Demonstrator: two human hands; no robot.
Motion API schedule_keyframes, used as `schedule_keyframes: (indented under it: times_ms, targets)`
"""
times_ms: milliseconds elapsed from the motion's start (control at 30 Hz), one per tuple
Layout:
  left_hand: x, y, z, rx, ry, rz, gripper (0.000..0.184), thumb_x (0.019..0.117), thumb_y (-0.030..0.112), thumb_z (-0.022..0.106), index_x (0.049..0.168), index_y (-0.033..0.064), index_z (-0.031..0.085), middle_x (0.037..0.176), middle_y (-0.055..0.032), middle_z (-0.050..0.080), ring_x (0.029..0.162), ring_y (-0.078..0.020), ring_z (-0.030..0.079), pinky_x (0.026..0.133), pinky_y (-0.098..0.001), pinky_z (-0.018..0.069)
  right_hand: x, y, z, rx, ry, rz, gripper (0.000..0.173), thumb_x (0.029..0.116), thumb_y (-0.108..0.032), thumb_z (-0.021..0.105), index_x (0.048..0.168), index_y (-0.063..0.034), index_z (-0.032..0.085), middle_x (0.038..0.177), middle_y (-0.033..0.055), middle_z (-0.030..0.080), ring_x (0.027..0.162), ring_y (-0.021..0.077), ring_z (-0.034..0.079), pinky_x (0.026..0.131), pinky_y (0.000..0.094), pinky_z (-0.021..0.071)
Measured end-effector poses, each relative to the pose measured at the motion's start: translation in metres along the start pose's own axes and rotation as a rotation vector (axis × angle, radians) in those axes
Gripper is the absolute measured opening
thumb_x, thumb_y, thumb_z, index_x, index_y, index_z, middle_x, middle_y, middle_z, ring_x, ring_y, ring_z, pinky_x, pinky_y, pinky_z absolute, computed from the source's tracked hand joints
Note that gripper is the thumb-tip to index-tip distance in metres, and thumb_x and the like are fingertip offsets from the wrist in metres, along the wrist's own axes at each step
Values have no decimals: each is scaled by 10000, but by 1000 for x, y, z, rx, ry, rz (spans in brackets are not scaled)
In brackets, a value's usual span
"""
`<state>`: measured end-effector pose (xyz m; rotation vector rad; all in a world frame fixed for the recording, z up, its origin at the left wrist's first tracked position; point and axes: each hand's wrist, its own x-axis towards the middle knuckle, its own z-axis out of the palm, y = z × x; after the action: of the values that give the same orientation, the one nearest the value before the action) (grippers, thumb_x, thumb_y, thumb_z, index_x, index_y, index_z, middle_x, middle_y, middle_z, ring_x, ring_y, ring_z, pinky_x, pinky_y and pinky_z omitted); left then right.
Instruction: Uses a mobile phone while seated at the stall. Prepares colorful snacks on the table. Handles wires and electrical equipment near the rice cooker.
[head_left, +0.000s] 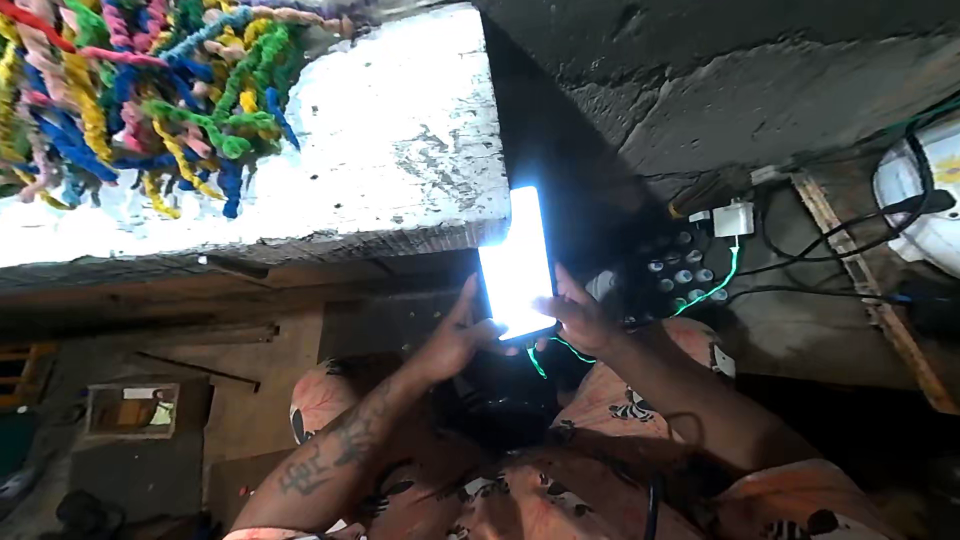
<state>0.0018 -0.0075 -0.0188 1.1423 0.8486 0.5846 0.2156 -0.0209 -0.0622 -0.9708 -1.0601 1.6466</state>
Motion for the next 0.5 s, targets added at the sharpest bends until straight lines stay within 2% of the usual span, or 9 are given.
schedule_keyframes:
  times_ms: [67,133,200,300,367,433,500]
  targets:
    - [0,2,1,18,18,-8,773,936,-34,476,1585,61,66,1028,31,620,776,7,670,719,-193,611,0,-2,1,3,-2,12,563,979,-44,485,1500,-147,298,1095,42,681,731,137,716,513,276,599]
    - [0,4,1,16,25,-16,774,930,-38,465,1586,75,69,990,45,621,734,19,655,690,-175,601,1,2,-5,75,-97,-33,661,901,-49,492,1508,-179,266,1128,19,681,764,137,724,520,283,608]
    - [0,4,-1,0,9,-2,779,923,-37,460,1582,77,61,970,62,627,741,18,665,700,-184,611,3,3,-10,133,-181,-56,715,863,-48,486,1516,-211,242,1170,3,671,814,144,730,539,295,619]
    - [2,3,-2,-11,3,-5,726,956,-28,420,1581,88,70,1011,59,635,777,7,679,717,-203,620,3,1,-10,111,-153,-37,719,877,-35,452,1535,-222,233,1173,3,674,814,139,731,539,291,619]
    - [3,2,-2,-7,12,-11,692,978,-17,404,1587,91,95,1055,33,628,804,-12,683,724,-220,621,3,3,-8,94,-95,-31,641,929,-92,459,1530,-203,265,1165,30,675,806,150,730,523,293,612]
    - [4,0,-3,-4,-9,14,681,971,-11,420,1574,94,123,1064,42,638,826,-7,686,737,-214,622,3,2,-7,61,-72,-28,573,967,-91,437,1514,-191,296,1139,36,681,786,145,726,521,282,607]
    - [5,0,-4,-13,-27,26,688,948,-23,435,1560,108,149,1067,55,641,835,-3,687,733,-208,623,3,3,-10,80,-108,-45,634,915,-57,489,1501,-194,290,1135,22,687,778,141,728,524,277,611]
